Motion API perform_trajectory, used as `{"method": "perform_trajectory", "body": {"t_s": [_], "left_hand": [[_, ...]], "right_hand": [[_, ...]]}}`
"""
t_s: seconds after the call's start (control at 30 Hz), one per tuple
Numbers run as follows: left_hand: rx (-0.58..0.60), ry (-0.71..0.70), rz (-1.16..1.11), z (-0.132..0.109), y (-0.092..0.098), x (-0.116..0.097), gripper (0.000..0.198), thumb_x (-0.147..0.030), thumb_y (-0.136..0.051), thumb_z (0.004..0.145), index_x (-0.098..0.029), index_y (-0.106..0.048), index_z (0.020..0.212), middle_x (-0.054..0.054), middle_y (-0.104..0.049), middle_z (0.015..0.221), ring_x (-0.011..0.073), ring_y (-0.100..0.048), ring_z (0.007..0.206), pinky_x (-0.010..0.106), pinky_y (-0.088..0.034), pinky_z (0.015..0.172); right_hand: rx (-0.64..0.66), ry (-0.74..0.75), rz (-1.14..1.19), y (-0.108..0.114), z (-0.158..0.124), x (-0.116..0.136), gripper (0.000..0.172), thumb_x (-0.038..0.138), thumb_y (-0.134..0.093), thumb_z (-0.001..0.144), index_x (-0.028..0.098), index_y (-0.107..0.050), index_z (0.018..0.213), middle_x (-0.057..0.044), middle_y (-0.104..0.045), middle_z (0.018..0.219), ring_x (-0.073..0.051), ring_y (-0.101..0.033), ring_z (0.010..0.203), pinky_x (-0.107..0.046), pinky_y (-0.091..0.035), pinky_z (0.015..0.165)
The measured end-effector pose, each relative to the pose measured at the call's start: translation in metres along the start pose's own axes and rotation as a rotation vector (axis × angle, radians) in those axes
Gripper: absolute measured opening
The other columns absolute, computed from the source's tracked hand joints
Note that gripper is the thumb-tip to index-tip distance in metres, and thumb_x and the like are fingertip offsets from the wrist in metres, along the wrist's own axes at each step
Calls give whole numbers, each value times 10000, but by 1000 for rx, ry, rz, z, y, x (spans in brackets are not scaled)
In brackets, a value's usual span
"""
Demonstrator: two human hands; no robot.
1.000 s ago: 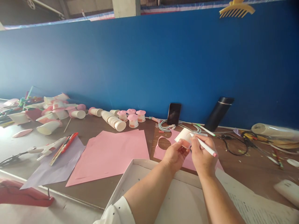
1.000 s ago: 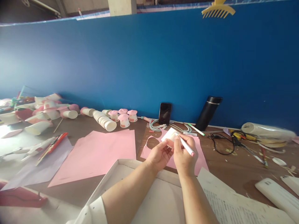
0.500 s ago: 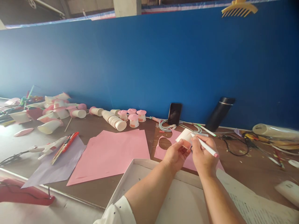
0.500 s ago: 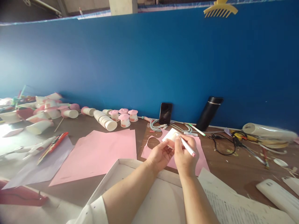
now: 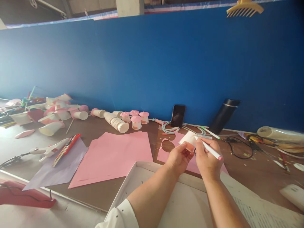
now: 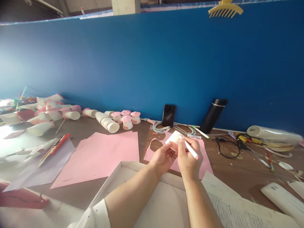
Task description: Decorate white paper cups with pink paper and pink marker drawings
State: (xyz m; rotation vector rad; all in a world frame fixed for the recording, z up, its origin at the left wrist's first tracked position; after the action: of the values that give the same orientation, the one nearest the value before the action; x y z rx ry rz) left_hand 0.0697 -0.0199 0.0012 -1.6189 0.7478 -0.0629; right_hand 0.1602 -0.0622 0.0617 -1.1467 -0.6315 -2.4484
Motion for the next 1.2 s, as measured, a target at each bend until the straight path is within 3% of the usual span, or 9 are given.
{"method": "perform_trajectory", "body": {"t_s": [1.2], "left_hand": [[-57,2,-38,-1,1,-4,108,-174,-689,744,-94,-634,790,57,-609,701,112,-576,632,224,-515,628]], "right_hand": [[-18,56,17,-1,0,-8,344,488,-549,794,170,-640,891,-96,-673,863,-208,-621,781,-329,-469,701]]}}
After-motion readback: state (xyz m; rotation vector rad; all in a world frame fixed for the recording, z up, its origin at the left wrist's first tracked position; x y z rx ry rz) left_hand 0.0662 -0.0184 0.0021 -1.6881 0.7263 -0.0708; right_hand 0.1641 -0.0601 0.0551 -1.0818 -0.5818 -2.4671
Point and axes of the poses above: each hand's wrist, its own z-axis towards the middle knuckle, its own y-axis out of the back of the hand, x = y × z, the point moved 5 cm from there along z, towards the middle knuckle
